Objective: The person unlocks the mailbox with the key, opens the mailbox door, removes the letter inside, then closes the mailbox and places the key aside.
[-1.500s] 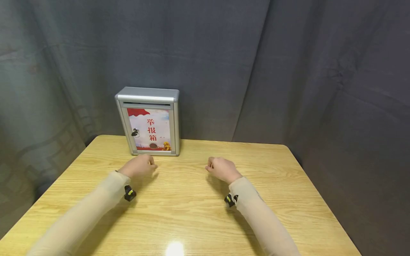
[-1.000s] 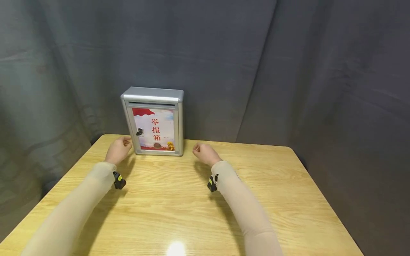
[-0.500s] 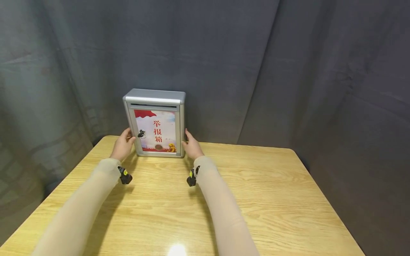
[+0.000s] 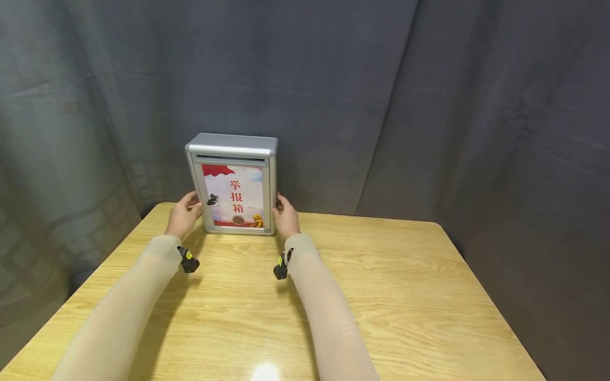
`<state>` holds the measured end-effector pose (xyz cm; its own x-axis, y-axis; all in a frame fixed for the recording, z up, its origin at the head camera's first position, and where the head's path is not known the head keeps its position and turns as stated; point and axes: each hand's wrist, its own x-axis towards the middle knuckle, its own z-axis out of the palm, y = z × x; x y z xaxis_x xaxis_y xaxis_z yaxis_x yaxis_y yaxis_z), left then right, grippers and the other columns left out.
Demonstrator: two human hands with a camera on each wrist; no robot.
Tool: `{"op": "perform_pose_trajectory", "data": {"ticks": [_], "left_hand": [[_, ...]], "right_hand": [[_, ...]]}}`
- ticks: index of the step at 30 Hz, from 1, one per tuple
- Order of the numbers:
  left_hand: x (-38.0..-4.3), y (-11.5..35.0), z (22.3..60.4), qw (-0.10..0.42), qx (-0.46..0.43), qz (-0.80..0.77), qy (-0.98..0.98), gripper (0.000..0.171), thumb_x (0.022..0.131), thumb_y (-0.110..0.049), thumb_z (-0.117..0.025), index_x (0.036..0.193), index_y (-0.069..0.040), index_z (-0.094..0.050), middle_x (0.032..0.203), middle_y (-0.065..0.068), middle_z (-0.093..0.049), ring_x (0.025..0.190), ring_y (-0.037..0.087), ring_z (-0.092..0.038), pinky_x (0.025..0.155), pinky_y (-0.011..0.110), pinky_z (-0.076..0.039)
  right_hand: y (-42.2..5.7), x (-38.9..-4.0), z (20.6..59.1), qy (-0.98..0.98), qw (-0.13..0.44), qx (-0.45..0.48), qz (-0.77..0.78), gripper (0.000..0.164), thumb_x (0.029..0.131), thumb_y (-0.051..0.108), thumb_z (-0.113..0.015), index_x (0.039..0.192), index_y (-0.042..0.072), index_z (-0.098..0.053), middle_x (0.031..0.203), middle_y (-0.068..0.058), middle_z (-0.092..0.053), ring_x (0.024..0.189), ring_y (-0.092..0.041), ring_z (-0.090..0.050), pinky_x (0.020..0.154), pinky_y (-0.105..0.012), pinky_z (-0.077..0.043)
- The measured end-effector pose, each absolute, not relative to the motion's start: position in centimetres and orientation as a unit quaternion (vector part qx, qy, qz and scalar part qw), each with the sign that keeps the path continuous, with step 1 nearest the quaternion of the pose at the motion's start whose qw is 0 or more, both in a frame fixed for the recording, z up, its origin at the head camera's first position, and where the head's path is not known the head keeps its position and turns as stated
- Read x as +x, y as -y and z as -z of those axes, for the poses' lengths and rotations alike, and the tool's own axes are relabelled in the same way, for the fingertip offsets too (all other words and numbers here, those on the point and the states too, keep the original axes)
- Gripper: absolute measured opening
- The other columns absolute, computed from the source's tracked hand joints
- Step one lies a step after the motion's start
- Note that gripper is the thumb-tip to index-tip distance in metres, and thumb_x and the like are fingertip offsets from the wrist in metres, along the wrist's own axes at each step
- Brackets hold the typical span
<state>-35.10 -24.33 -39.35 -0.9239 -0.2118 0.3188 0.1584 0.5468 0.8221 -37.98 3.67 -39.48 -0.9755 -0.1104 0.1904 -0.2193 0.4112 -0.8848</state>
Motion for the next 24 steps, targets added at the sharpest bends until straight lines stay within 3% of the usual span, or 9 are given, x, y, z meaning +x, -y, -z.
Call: {"op": "perform_pose_trajectory", "data": {"ticks": [5,14,24], "left_hand": [[-35.0,24.0,39.7,0.189,0.018,0.491,0.85,0.046,0.102,-0.011,-0.048,0.146,-0.001,-0.038,0.135,0.027,-0.053,0.12,0.044,-0.055,0.099,0.048,-0.049],[-34.3,21.3,39.6,0.2,0.033,0.52,0.83,0.047,0.102,-0.013,-0.049,0.147,-0.007,-0.039,0.135,0.022,-0.055,0.122,0.039,-0.054,0.101,0.046,-0.048],[-32.9,16.8,37.3,0.247,-0.024,0.542,0.803,0.045,0.099,-0.017,-0.055,0.143,-0.011,-0.047,0.128,0.016,-0.062,0.117,0.03,-0.06,0.096,0.041,-0.052]], "right_hand": [[-4.0,-37.4,39.5,0.804,0.043,0.086,-0.587,0.051,0.1,0.008,-0.052,0.149,0.016,-0.038,0.133,-0.022,-0.056,0.112,-0.032,-0.061,0.09,-0.044,-0.055],[-5.8,-36.7,39.6,0.784,0.059,0.084,-0.612,0.052,0.099,0.008,-0.052,0.149,0.014,-0.038,0.137,-0.022,-0.053,0.125,-0.03,-0.054,0.097,-0.043,-0.051],[-11.7,-34.8,35.5,0.784,0.088,0.107,-0.606,0.053,0.099,0.007,-0.051,0.149,0.014,-0.036,0.137,-0.02,-0.054,0.122,-0.029,-0.057,0.098,-0.035,-0.051]]}}
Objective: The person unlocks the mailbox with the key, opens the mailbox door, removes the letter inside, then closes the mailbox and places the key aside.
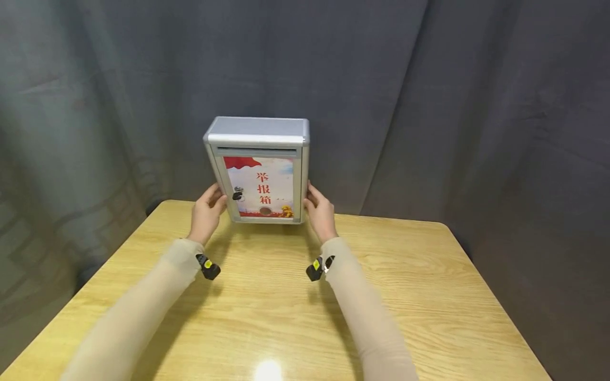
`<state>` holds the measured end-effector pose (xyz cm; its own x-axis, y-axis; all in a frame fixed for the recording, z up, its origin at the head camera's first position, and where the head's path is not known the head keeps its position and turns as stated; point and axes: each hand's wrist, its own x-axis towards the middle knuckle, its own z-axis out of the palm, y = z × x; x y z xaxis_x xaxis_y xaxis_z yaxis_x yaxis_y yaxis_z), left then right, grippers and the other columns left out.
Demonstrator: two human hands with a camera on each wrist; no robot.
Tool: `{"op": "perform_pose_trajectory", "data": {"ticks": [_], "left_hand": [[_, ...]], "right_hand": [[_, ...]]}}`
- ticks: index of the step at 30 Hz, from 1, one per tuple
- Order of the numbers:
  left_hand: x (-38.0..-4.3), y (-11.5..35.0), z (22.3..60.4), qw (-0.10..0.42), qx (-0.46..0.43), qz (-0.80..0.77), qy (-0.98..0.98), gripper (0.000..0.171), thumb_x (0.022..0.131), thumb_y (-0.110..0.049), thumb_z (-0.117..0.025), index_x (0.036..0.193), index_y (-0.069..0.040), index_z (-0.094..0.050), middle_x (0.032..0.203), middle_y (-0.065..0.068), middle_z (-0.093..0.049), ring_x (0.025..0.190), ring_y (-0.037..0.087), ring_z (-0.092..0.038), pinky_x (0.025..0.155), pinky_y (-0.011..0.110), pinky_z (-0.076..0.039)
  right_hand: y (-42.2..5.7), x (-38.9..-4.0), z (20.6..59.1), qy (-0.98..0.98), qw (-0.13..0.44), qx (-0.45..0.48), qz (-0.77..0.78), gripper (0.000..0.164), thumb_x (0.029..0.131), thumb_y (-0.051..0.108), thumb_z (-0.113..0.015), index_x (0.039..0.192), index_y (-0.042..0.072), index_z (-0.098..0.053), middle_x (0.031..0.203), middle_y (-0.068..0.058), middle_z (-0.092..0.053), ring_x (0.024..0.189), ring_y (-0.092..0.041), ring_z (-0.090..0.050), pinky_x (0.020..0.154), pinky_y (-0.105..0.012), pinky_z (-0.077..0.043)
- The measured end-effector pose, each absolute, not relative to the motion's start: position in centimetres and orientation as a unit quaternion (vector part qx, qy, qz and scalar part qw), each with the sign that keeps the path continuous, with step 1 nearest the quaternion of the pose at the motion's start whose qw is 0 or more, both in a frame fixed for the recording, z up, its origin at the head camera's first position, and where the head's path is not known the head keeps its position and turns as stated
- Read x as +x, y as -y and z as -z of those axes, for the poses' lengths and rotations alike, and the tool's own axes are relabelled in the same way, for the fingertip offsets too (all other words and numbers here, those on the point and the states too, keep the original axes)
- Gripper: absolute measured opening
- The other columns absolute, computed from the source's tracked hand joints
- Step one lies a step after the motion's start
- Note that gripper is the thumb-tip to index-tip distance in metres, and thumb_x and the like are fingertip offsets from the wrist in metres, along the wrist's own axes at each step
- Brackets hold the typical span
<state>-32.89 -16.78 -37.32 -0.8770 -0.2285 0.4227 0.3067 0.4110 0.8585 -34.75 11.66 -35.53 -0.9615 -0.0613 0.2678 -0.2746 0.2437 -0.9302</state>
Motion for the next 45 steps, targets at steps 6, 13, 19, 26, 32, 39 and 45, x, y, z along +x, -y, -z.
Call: {"op": "perform_pose_trajectory", "data": {"ticks": [6,13,19,26,32,39,45], "left_hand": [[-32.2,13.9,37.0,0.243,-0.07,0.568,0.783,0.045,0.096,-0.018,-0.06,0.14,-0.009,-0.051,0.12,0.016,-0.065,0.111,0.028,-0.063,0.091,0.04,-0.055],[-31.8,12.2,37.5,0.231,-0.075,0.55,0.799,0.048,0.096,-0.018,-0.059,0.142,-0.013,-0.049,0.122,0.014,-0.066,0.111,0.029,-0.063,0.09,0.042,-0.055],[-31.6,11.9,38.6,0.211,-0.065,0.538,0.814,0.048,0.097,-0.017,-0.059,0.143,-0.014,-0.048,0.128,0.014,-0.063,0.112,0.031,-0.063,0.09,0.041,-0.055],[-31.5,11.8,39.6,0.217,-0.064,0.53,0.817,0.046,0.095,-0.012,-0.061,0.14,-0.008,-0.05,0.124,0.017,-0.065,0.11,0.032,-0.064,0.089,0.042,-0.056],[-31.6,11.7,40.2,0.211,-0.062,0.535,0.816,0.046,0.096,-0.013,-0.061,0.14,-0.009,-0.05,0.121,0.017,-0.066,0.11,0.03,-0.064,0.09,0.042,-0.055],[-31.7,11.6,40.8,0.201,-0.057,0.546,0.811,0.046,0.096,-0.014,-0.06,0.141,-0.011,-0.05,0.123,0.015,-0.066,0.112,0.029,-0.063,0.092,0.04,-0.055],[-31.8,11.5,40.9,0.194,-0.049,0.555,0.808,0.047,0.096,-0.014,-0.06,0.142,-0.013,-0.049,0.125,0.015,-0.065,0.114,0.028,-0.062,0.092,0.039,-0.055]], "right_hand": [[-15.8,-33.1,34.6,0.781,0.083,0.103,-0.61,0.055,0.099,0.006,-0.05,0.151,0.01,-0.031,0.139,-0.022,-0.051,0.123,-0.034,-0.055,0.098,-0.037,-0.05],[-17.5,-32.1,36.1,0.773,0.072,0.082,-0.624,0.056,0.1,0.004,-0.049,0.151,0.005,-0.028,0.141,-0.027,-0.047,0.125,-0.038,-0.052,0.101,-0.04,-0.047],[-17.6,-32.0,38.1,0.773,0.067,0.068,-0.627,0.055,0.1,0.001,-0.048,0.15,0.001,-0.028,0.141,-0.03,-0.044,0.123,-0.041,-0.052,0.099,-0.038,-0.049],[-17.7,-32.0,39.3,0.78,0.069,0.072,-0.618,0.053,0.099,-0.001,-0.048,0.149,0.001,-0.031,0.139,-0.03,-0.047,0.12,-0.043,-0.054,0.097,-0.041,-0.05],[-17.8,-32.0,39.9,0.783,0.072,0.067,-0.614,0.053,0.099,-0.001,-0.048,0.149,0.001,-0.031,0.139,-0.03,-0.047,0.119,-0.044,-0.054,0.097,-0.041,-0.05],[-17.9,-32.0,40.3,0.781,0.073,0.063,-0.617,0.052,0.099,-0.001,-0.048,0.149,0.001,-0.033,0.138,-0.03,-0.048,0.119,-0.044,-0.055,0.096,-0.039,-0.051],[-18.0,-32.1,40.3,0.783,0.07,0.064,-0.615,0.052,0.099,0.0,-0.048,0.149,0.003,-0.033,0.139,-0.028,-0.048,0.121,-0.043,-0.054,0.099,-0.042,-0.049]]}}
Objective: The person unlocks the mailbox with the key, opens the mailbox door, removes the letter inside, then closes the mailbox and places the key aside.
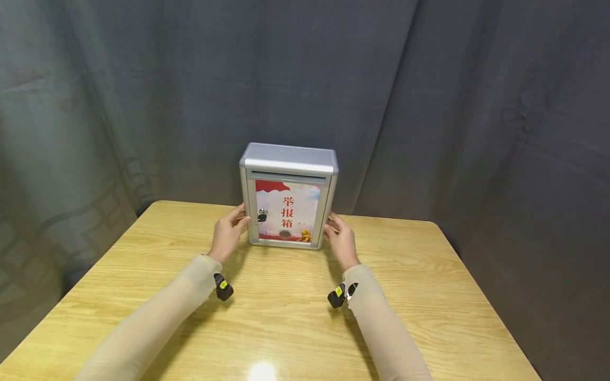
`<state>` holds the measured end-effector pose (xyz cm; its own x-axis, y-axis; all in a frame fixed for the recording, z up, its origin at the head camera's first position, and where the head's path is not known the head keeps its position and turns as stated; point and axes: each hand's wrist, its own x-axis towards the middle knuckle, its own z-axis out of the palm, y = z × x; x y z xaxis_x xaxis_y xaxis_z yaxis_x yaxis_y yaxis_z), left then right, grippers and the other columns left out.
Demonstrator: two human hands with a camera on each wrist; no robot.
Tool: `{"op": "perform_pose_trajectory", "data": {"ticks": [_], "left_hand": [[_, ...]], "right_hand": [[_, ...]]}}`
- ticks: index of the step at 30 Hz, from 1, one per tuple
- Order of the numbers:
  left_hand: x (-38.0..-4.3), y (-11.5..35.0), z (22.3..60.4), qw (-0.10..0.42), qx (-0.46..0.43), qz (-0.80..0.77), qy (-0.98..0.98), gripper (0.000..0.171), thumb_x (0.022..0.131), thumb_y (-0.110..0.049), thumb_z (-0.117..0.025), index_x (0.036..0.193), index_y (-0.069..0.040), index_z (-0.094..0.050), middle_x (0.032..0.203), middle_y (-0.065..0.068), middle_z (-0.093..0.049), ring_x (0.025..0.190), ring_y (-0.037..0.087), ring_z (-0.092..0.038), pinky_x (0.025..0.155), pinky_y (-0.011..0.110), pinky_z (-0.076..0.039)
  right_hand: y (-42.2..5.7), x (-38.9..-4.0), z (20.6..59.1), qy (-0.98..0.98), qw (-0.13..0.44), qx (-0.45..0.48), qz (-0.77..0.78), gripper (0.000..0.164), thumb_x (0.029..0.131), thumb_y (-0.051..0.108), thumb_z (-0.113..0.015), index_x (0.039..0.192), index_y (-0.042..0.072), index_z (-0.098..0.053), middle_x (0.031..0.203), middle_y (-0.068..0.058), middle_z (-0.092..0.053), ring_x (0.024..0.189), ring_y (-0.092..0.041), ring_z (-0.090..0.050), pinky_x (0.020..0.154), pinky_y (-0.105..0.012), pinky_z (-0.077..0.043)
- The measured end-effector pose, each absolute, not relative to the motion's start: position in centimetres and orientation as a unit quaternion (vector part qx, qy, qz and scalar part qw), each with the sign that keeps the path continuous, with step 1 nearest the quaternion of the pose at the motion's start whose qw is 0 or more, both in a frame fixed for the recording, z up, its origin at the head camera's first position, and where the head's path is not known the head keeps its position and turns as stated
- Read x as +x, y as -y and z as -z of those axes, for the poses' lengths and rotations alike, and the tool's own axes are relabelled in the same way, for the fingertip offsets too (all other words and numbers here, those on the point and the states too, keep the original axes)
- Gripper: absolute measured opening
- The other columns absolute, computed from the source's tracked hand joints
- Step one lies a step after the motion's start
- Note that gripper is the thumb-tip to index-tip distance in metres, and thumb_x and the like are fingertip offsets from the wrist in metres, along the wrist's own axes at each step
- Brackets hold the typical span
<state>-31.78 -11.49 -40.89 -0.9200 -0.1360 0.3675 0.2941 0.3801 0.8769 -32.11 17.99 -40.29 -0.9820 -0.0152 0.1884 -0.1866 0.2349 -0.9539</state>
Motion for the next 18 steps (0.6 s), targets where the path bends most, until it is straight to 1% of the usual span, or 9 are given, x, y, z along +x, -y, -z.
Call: {"op": "perform_pose_trajectory", "data": {"ticks": [5,10,18], "left_hand": [[-31.95,11.45,40.89,0.193,-0.05,0.558,0.805,0.047,0.096,-0.014,-0.06,0.142,-0.013,-0.049,0.125,0.015,-0.065,0.113,0.028,-0.062,0.091,0.039,-0.055],[-31.95,11.5,41.05,0.192,-0.051,0.554,0.808,0.046,0.096,-0.014,-0.06,0.141,-0.012,-0.049,0.126,0.015,-0.064,0.113,0.028,-0.063,0.091,0.039,-0.055],[-32.29,11.55,40.96,0.195,-0.056,0.556,0.806,0.046,0.096,-0.013,-0.061,0.14,-0.012,-0.051,0.123,0.016,-0.065,0.107,0.029,-0.065,0.085,0.037,-0.057]], "right_hand": [[-17.95,-32.25,40.12,0.783,0.067,0.064,-0.615,0.052,0.099,0.0,-0.047,0.149,0.003,-0.033,0.14,-0.028,-0.047,0.121,-0.043,-0.054,0.099,-0.042,-0.049],[-17.93,-32.2,40.22,0.787,0.067,0.061,-0.611,0.051,0.1,0.0,-0.047,0.149,0.002,-0.033,0.139,-0.029,-0.048,0.12,-0.042,-0.055,0.097,-0.038,-0.051],[-18.12,-32.54,40.2,0.786,0.07,0.062,-0.611,0.051,0.1,0.001,-0.047,0.149,0.002,-0.033,0.139,-0.03,-0.047,0.121,-0.042,-0.054,0.097,-0.038,-0.051]]}}
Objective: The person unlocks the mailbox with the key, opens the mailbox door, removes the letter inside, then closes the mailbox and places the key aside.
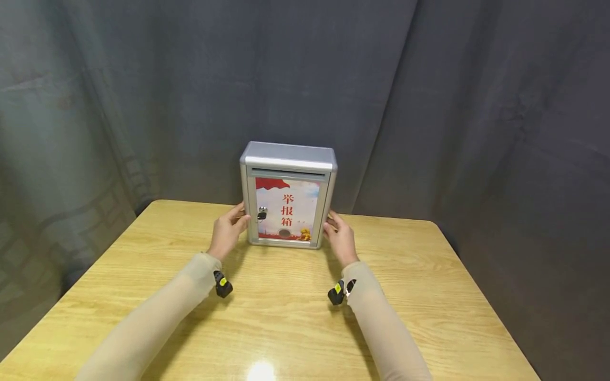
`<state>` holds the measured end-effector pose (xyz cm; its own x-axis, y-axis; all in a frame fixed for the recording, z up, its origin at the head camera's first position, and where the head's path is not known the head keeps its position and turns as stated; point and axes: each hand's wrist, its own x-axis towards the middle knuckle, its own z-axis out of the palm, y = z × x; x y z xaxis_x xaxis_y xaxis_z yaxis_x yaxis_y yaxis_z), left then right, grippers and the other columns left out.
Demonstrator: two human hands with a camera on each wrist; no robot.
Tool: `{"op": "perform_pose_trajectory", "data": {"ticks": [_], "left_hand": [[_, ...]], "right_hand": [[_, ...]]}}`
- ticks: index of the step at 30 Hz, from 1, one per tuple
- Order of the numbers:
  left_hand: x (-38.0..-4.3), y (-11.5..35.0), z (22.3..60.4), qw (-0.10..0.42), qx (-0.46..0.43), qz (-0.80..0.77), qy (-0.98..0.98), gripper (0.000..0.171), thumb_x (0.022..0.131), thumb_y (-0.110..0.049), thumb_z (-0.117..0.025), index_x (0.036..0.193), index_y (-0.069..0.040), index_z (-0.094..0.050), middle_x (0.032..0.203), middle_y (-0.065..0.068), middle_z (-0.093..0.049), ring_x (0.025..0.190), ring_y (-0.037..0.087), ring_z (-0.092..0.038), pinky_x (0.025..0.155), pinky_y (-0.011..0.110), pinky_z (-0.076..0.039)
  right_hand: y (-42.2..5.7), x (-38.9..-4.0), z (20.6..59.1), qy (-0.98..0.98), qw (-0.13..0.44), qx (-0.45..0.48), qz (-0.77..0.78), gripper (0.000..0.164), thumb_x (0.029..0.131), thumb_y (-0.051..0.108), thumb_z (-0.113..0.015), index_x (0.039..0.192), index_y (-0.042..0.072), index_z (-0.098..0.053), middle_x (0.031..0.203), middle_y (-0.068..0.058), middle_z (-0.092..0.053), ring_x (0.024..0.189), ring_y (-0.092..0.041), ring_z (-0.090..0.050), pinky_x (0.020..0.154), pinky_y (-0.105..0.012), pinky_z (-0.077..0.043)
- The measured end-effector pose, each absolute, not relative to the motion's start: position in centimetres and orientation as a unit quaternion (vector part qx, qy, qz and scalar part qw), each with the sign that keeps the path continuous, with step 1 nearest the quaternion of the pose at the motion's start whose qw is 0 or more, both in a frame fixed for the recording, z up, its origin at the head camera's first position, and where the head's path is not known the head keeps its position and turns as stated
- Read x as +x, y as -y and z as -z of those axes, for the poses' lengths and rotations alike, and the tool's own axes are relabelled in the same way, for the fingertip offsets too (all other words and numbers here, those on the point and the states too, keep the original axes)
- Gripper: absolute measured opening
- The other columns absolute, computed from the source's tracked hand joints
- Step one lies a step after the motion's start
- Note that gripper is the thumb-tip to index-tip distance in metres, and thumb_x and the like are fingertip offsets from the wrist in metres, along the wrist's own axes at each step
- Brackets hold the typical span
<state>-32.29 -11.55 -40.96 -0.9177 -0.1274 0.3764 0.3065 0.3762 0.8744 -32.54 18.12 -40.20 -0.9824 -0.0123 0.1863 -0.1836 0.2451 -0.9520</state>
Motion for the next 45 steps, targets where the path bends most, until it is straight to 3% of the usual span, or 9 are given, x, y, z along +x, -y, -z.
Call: {"op": "perform_pose_trajectory", "data": {"ticks": [17,23,27,31,36,45], "left_hand": [[-32.5,12.2,40.7,0.154,-0.05,0.591,0.79,0.048,0.094,-0.017,-0.063,0.14,-0.02,-0.051,0.119,0.015,-0.067,0.102,0.023,-0.065,0.082,0.021,-0.056],[-32.7,12.3,40.6,0.158,-0.047,0.581,0.797,0.043,0.093,-0.017,-0.064,0.135,-0.012,-0.057,0.111,0.016,-0.069,0.097,0.023,-0.067,0.082,0.024,-0.057],[-32.8,12.5,40.5,0.161,-0.035,0.558,0.813,0.03,0.092,-0.021,-0.067,0.116,-0.004,-0.067,0.1,0.015,-0.07,0.089,0.023,-0.067,0.078,0.026,-0.059],[-32.9,12.7,40.4,0.155,-0.027,0.552,0.819,0.024,0.091,-0.024,-0.068,0.103,-0.003,-0.069,0.093,0.014,-0.068,0.087,0.03,-0.067,0.076,0.029,-0.059],[-33.0,13.1,40.1,0.128,-0.03,0.565,0.815,0.026,0.091,-0.025,-0.068,0.103,-0.002,-0.068,0.094,0.015,-0.066,0.094,0.036,-0.066,0.077,0.031,-0.06],[-32.9,13.6,39.5,0.088,-0.017,0.599,0.795,0.026,0.089,-0.019,-0.071,0.101,0.004,-0.068,0.105,0.018,-0.068,0.097,0.025,-0.067,0.08,0.032,-0.059]], "right_hand": [[-18.1,-33.2,40.2,0.796,0.06,0.058,-0.6,0.051,0.1,0.003,-0.048,0.149,0.005,-0.033,0.14,-0.028,-0.048,0.121,-0.04,-0.055,0.097,-0.038,-0.05],[-18.2,-33.2,40.3,0.804,0.066,0.061,-0.588,0.049,0.1,0.004,-0.049,0.148,0.004,-0.037,0.138,-0.026,-0.051,0.119,-0.038,-0.057,0.095,-0.036,-0.052],[-18.3,-33.1,40.4,0.817,0.08,0.059,-0.568,0.042,0.099,0.007,-0.052,0.14,-0.003,-0.045,0.13,-0.028,-0.057,0.113,-0.04,-0.061,0.093,-0.039,-0.054],[-18.3,-33.1,40.4,0.83,0.092,0.054,-0.547,0.032,0.099,0.011,-0.054,0.125,-0.007,-0.056,0.119,-0.028,-0.062,0.106,-0.042,-0.063,0.089,-0.04,-0.056],[-18.4,-33.0,40.3,0.838,0.103,0.051,-0.533,0.025,0.098,0.013,-0.057,0.113,-0.007,-0.061,0.11,-0.026,-0.064,0.099,-0.038,-0.066,0.084,-0.033,-0.058],[-18.4,-32.9,40.1,0.844,0.099,0.042,-0.526,0.023,0.098,0.016,-0.058,0.108,-0.005,-0.063,0.104,-0.022,-0.066,0.097,-0.038,-0.066,0.082,-0.033,-0.059]]}}
